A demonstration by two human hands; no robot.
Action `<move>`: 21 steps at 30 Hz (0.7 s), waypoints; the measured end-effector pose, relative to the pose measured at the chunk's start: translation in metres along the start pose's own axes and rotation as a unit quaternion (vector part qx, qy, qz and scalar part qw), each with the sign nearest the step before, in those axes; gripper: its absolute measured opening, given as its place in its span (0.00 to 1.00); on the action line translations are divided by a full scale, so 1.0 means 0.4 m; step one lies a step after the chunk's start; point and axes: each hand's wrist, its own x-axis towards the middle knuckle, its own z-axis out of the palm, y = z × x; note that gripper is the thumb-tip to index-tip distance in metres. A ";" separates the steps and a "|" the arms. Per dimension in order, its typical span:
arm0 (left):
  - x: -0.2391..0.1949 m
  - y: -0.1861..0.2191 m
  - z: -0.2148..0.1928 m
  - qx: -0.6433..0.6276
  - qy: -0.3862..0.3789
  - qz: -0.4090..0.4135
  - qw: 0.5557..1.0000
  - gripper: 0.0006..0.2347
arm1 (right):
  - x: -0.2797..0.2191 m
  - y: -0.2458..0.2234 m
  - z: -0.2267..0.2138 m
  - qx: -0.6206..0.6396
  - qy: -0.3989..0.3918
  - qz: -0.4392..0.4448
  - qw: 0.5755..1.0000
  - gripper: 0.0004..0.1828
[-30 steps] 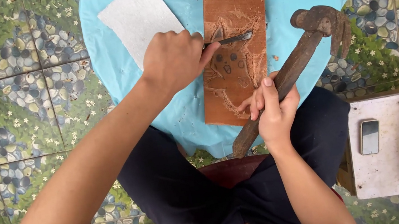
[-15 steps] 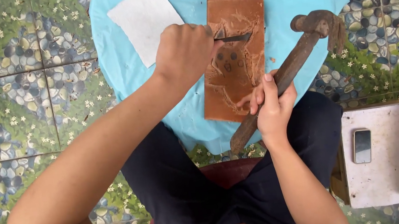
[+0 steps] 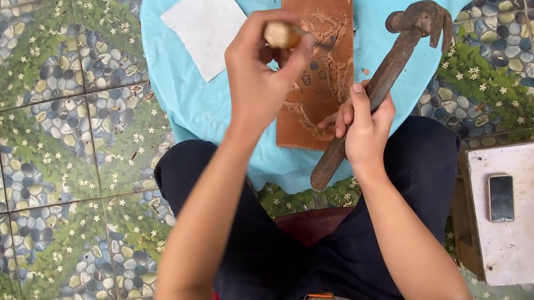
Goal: The person uses a chisel and hammer to carve a design into a rectangular wooden board. They repeatedly strike the chisel to remove wood shavings and refine the carved pattern.
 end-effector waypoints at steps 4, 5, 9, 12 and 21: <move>-0.025 -0.032 0.067 -0.089 0.048 -0.021 0.995 0.06 | 0.000 -0.005 -0.003 0.003 -0.005 -0.010 1.000 0.11; -0.022 -0.031 0.080 -0.116 0.043 -0.001 0.992 0.05 | 0.000 -0.007 -0.002 -0.006 -0.003 -0.008 1.000 0.12; -0.005 -0.020 0.109 -0.170 0.055 0.011 0.984 0.05 | 0.003 -0.005 0.000 -0.004 0.003 -0.001 1.000 0.14; 0.004 -0.027 0.106 -0.205 0.061 0.057 0.975 0.03 | 0.002 -0.008 -0.001 -0.009 0.000 -0.004 1.000 0.12; -0.041 -0.070 0.104 -0.155 0.081 0.004 0.985 0.03 | -0.001 -0.006 -0.002 -0.012 -0.004 -0.015 1.000 0.11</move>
